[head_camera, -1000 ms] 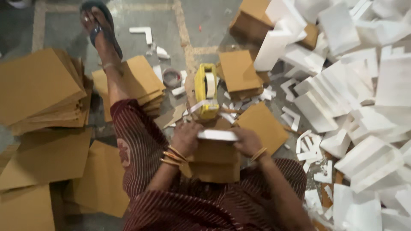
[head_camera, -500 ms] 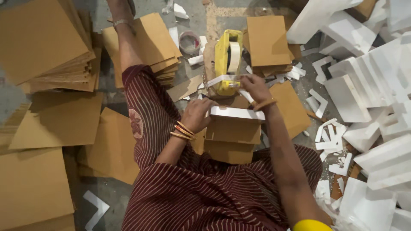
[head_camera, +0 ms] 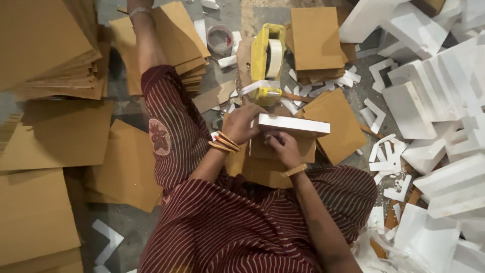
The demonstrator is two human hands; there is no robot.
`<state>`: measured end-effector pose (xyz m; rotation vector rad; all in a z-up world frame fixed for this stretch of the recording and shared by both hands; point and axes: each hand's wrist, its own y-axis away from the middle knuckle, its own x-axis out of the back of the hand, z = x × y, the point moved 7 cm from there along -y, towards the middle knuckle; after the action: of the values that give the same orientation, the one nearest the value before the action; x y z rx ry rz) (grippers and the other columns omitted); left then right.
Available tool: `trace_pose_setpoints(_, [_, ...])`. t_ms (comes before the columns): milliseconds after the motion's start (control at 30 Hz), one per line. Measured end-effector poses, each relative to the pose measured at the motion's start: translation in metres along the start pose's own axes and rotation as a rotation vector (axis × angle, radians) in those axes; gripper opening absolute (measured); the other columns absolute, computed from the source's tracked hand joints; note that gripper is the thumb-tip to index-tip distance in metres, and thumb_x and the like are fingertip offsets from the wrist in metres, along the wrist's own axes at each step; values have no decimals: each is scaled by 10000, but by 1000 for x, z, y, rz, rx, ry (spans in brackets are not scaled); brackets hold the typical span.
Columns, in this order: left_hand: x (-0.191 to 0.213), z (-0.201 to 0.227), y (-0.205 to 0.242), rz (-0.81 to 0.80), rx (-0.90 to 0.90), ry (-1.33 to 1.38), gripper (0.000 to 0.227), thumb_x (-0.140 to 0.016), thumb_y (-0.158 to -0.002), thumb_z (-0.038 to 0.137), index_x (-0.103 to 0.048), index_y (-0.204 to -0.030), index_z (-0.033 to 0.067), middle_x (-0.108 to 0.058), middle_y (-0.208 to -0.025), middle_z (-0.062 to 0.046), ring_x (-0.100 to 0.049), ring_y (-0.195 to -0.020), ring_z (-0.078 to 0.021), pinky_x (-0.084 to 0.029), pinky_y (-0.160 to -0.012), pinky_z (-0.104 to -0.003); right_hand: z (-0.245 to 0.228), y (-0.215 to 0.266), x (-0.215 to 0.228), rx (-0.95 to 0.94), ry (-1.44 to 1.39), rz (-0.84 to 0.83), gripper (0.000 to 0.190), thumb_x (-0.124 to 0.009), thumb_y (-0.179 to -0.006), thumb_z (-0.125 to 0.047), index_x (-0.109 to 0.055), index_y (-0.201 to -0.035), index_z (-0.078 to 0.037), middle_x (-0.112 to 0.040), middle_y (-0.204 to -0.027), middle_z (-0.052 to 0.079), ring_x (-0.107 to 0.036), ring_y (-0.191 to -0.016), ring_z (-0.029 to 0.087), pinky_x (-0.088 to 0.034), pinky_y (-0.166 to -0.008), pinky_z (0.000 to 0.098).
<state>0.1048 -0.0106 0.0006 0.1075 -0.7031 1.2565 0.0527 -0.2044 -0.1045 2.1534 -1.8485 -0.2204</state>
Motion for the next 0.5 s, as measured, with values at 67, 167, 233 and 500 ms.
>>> trace_pose_setpoints(67, [-10, -19, 3, -91, 157, 132, 463, -714, -749, 99, -680, -1210, 124, -703, -1140, -98, -684, -1056, -305, -541, -921, -407, 19, -7, 0, -25, -50, -13, 232, -677, -978, -142, -735, -1157, -7, -742, -974, 34, -662, -829, 98, -537, -724, 245])
trace_pose_setpoints(167, [-22, -37, 3, -163, 255, 413, 506, -766, -773, 166, -645, -1258, 87, -676, -1233, -137, -651, -1151, -311, -502, -993, -392, 33, -13, 4, -62, -25, 22, 234, -680, -989, -144, -743, -1140, 22, -750, -950, 62, -658, -782, 103, -531, -693, 250])
trace_pose_setpoints(233, [-27, -39, 3, -152, 258, 488, 518, -811, -803, 225, -632, -1261, 64, -649, -1269, -156, -630, -1196, -323, -488, -1020, -395, 35, -12, 5, -50, -26, 30, 252, -677, -983, -153, -734, -1157, 20, -751, -951, 62, -656, -777, 96, -527, -690, 250])
trace_pose_setpoints(500, [-27, -16, 7, 24, 215, 91, 416, -778, -792, 143, -635, -1179, 88, -615, -1168, -162, -616, -1141, -385, -517, -958, -458, -63, 1, -5, 227, 625, -240, 364, -753, -935, -279, -738, -1179, -10, -761, -1075, 130, -708, -906, 212, -535, -788, 354])
